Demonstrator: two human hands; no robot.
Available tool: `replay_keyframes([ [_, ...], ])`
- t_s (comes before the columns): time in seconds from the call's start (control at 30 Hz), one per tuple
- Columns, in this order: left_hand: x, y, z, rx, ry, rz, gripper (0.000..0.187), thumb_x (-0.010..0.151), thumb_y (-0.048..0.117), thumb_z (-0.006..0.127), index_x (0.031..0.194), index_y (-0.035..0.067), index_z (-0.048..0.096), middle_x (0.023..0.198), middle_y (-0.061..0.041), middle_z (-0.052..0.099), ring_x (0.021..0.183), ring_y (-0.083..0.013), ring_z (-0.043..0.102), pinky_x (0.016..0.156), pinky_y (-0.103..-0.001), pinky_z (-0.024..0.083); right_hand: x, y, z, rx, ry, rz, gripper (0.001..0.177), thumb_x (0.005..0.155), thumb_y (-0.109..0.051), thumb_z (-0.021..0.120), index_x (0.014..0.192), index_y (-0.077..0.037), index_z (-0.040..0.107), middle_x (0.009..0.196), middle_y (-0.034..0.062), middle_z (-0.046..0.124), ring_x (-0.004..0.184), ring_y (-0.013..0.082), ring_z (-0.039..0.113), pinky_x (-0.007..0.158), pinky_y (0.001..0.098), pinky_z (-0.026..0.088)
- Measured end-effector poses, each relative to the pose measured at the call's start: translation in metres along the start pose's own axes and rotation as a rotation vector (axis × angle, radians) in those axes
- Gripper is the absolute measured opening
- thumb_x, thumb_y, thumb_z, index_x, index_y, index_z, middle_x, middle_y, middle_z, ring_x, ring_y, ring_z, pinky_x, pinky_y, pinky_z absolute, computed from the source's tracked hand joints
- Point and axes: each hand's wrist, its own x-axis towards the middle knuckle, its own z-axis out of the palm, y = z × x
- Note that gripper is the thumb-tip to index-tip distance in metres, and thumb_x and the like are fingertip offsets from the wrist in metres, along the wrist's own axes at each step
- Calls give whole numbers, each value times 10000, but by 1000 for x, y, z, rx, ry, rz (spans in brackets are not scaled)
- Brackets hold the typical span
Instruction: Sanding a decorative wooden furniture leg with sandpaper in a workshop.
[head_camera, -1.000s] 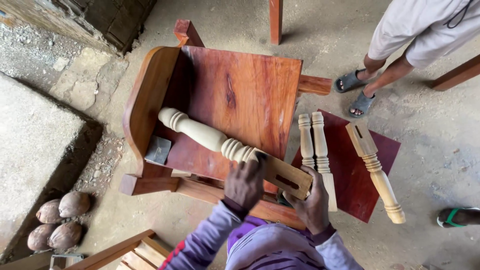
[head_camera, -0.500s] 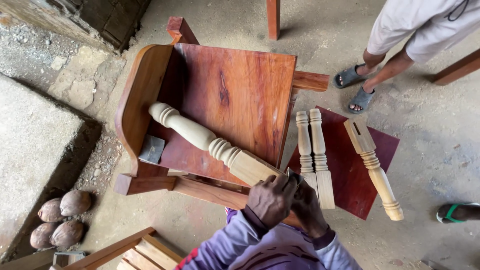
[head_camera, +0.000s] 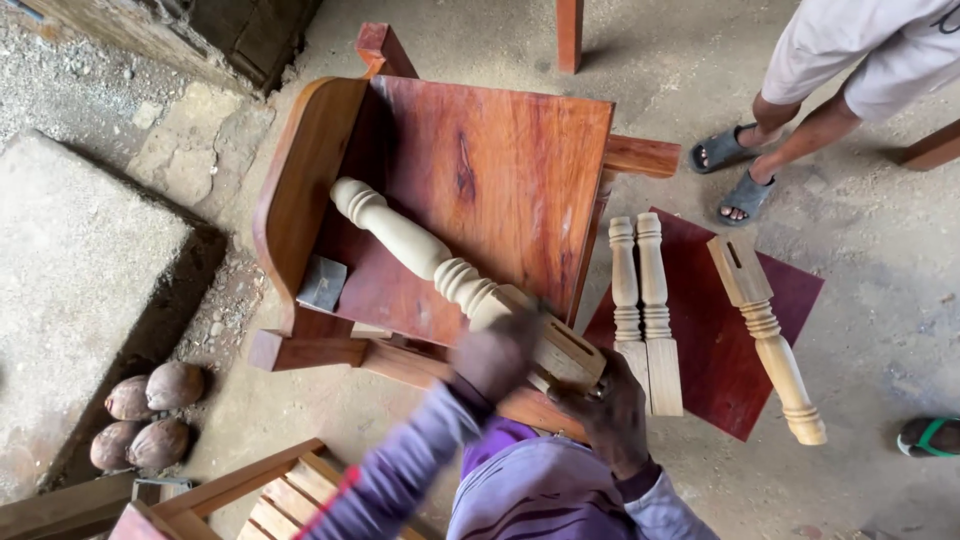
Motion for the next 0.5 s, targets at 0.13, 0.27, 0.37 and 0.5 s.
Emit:
replay_keyframes([
  [0.13,13,-15,-10,-3,187,196,213,896,148,598,1088,80,657,966,-138,671,858,-334,698,688,-487,584,-3,21,-2,85,-17,-214,675,742,-222,818,1329,-9,562,1165,100,718,1023,195,697,827,329,598],
  [0.27,20,-9,-24,13,11,-71,158,969,190,579,1056,101,677,915,-128,676,770,-333,692,661,-467,578,1,-7,0,108,1,-47,653,692,-197,852,1257,8,598,1103,117,757,993,217,732,869,356,600],
  [0.37,3,-2,13,-26,79,34,243,935,180,589,1135,70,673,968,-141,684,778,-323,697,659,-457,584,6,40,-1,134,-13,-138,585,783,-192,764,1300,15,584,1155,111,733,1053,209,710,918,351,586],
  [0.5,-5,8,16,-71,102,133,296,910,183,637,1176,56,665,982,-139,693,732,-314,692,569,-458,563,1,-17,-4,59,-7,-84,674,725,-278,857,1269,16,588,1099,106,754,990,209,730,869,355,594],
])
